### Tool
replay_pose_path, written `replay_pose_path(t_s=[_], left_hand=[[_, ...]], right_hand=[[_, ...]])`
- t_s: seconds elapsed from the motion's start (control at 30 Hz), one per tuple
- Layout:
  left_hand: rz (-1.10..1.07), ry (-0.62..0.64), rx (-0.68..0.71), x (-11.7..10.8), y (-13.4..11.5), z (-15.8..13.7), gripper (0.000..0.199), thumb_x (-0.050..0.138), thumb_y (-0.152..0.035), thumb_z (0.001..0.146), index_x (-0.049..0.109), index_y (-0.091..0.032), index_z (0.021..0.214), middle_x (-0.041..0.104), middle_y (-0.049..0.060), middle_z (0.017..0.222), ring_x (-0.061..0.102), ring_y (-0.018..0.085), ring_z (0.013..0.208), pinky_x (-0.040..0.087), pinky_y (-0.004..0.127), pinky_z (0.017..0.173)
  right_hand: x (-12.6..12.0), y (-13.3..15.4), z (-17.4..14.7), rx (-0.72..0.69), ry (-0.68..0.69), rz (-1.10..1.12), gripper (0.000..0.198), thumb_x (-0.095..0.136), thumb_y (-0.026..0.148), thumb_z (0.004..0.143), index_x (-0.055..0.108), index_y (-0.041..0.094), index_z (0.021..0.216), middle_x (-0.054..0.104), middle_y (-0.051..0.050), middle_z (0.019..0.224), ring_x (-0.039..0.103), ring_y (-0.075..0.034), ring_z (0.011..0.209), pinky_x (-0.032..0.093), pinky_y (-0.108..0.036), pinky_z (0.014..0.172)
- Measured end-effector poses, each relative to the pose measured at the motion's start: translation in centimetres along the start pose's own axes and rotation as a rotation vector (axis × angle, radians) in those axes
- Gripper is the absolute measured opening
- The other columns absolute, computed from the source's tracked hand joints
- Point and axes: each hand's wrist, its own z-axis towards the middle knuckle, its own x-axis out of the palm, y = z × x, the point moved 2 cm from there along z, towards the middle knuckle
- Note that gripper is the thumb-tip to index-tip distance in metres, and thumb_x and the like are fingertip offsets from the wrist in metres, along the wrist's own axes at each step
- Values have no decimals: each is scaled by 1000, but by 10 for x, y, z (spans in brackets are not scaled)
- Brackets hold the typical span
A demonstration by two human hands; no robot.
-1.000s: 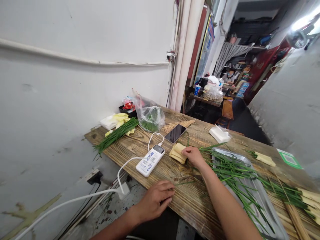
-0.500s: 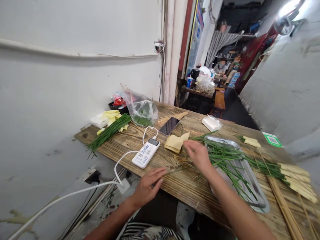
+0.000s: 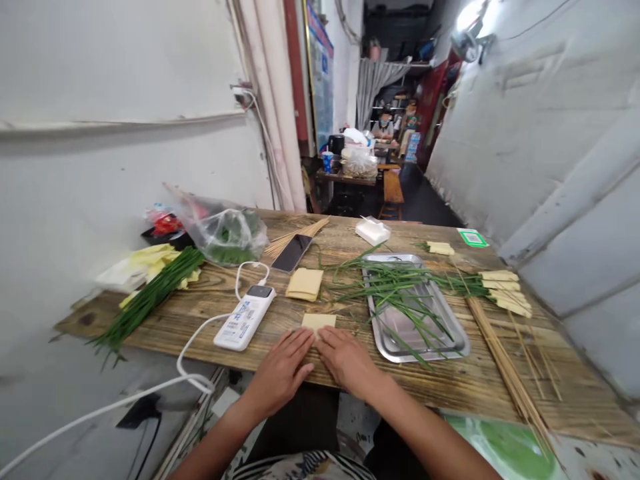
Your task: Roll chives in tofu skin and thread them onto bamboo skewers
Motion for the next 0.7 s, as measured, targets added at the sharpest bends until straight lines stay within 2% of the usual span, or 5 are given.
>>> replay_pose_path(t_s=[0.1,0.23,0.37,0.53,0.7], left_hand=[[52,-15,21,6,4,-1,47,49,-31,91,43,-16,136,51,10,137,46,25,128,40,48,106],[79,-67,50,9,6,-1,44,49,-27,91,45,-17,134,54,11,134,49,25,125,42,49,104],[54,-157,56,7,6,0,43,51,-24,89,47,-18,132,55,11,132,48,27,125,43,50,103],[-11,-240,37,3,7,3,46,53,-21,88,46,-21,133,54,11,132,47,27,126,44,49,102],[-61,-277,66,-6,0,17,49,53,-16,87,44,-20,134,53,11,133,45,27,128,45,47,102]], right_hand=[[-38,-39,-1,112,-77,-50,31,47,24,91,65,26,116,64,-4,122,58,-19,112,45,-31,98],[-86,-139,-9,520,-29,-280,28,45,17,90,72,17,95,71,-10,98,63,-22,93,47,-32,85],[-99,-210,-21,578,68,-332,20,57,13,82,74,12,92,69,-14,88,63,-23,86,46,-29,79],[-80,-223,-25,466,162,-336,27,61,23,83,69,19,109,65,-8,94,59,-20,95,43,-25,82],[-71,-213,-9,387,257,-385,17,56,19,84,71,17,93,65,-10,91,59,-20,91,42,-25,76]])
